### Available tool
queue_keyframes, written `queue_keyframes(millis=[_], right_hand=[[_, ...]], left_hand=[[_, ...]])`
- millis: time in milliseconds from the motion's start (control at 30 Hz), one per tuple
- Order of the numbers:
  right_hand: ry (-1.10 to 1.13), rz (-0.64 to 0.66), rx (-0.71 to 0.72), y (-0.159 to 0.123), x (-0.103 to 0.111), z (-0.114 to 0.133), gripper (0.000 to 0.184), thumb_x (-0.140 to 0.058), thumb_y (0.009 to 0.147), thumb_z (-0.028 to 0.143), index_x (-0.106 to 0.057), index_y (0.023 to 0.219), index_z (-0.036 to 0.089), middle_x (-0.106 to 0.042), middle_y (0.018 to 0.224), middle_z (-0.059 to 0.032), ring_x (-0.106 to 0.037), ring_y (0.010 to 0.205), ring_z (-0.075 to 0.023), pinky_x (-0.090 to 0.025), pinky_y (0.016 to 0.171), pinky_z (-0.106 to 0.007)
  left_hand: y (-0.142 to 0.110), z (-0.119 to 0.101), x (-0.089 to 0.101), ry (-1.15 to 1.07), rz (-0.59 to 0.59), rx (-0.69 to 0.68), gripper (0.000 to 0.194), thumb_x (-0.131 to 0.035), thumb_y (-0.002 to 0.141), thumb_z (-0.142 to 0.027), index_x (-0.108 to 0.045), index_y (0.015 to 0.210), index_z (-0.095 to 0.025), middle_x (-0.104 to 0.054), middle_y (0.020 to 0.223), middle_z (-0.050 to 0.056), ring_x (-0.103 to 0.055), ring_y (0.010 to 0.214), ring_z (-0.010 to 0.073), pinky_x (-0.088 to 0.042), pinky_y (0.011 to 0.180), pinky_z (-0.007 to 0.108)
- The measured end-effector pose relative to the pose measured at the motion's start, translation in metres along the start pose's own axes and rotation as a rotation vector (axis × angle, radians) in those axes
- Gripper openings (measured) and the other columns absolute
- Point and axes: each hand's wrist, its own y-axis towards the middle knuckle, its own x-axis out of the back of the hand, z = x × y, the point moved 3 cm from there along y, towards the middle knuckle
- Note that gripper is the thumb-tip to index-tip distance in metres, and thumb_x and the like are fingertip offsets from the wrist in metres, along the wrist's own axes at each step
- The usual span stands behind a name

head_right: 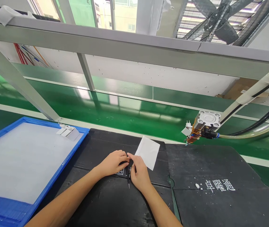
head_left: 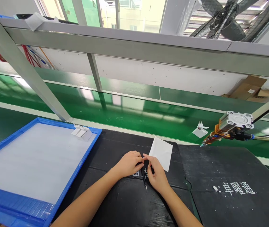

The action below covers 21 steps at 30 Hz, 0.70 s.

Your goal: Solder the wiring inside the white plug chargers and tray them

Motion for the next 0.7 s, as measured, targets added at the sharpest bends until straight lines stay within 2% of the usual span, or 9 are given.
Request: queue_keyframes(millis=[467, 567, 700], right_hand=[[-0.015, -0.008, 0.022, 0.0, 0.0, 0.001, 0.054, -0.037, 0.085, 0.002, -0.049, 0.132, 0.025, -0.067, 0.107, -0.0083, -0.064, 0.096, -0.0212, -0.058, 0.083, -0.04], [0.005, -0.015, 0.022, 0.0, -0.001, 0.002, 0.055, -0.036, 0.085, 0.001, -0.048, 0.132, 0.026, -0.067, 0.107, -0.0079, -0.063, 0.095, -0.0212, -0.057, 0.082, -0.04], [0.001, -0.012, 0.006, 0.0, -0.003, 0.003, 0.056, -0.037, 0.083, 0.0, -0.049, 0.131, 0.026, -0.067, 0.104, -0.0068, -0.063, 0.094, -0.0216, -0.057, 0.083, -0.041]], left_hand=[[0.0, 0.002, 0.0, -0.02, -0.048, -0.016, 0.016, -0.053, 0.092, -0.025, -0.068, 0.094, -0.02, -0.065, 0.087, 0.004, -0.06, 0.085, 0.0174, -0.047, 0.078, 0.031], [0.0, 0.007, 0.002, -0.035, -0.14, 0.033, 0.015, -0.054, 0.091, -0.023, -0.068, 0.092, -0.02, -0.067, 0.094, 0.004, -0.06, 0.092, 0.0183, -0.049, 0.083, 0.032], [-0.001, 0.022, 0.008, 0.023, -0.325, 0.188, 0.021, -0.056, 0.087, -0.019, -0.066, 0.106, -0.022, -0.063, 0.12, 0.007, -0.054, 0.117, 0.0235, -0.045, 0.101, 0.043]])
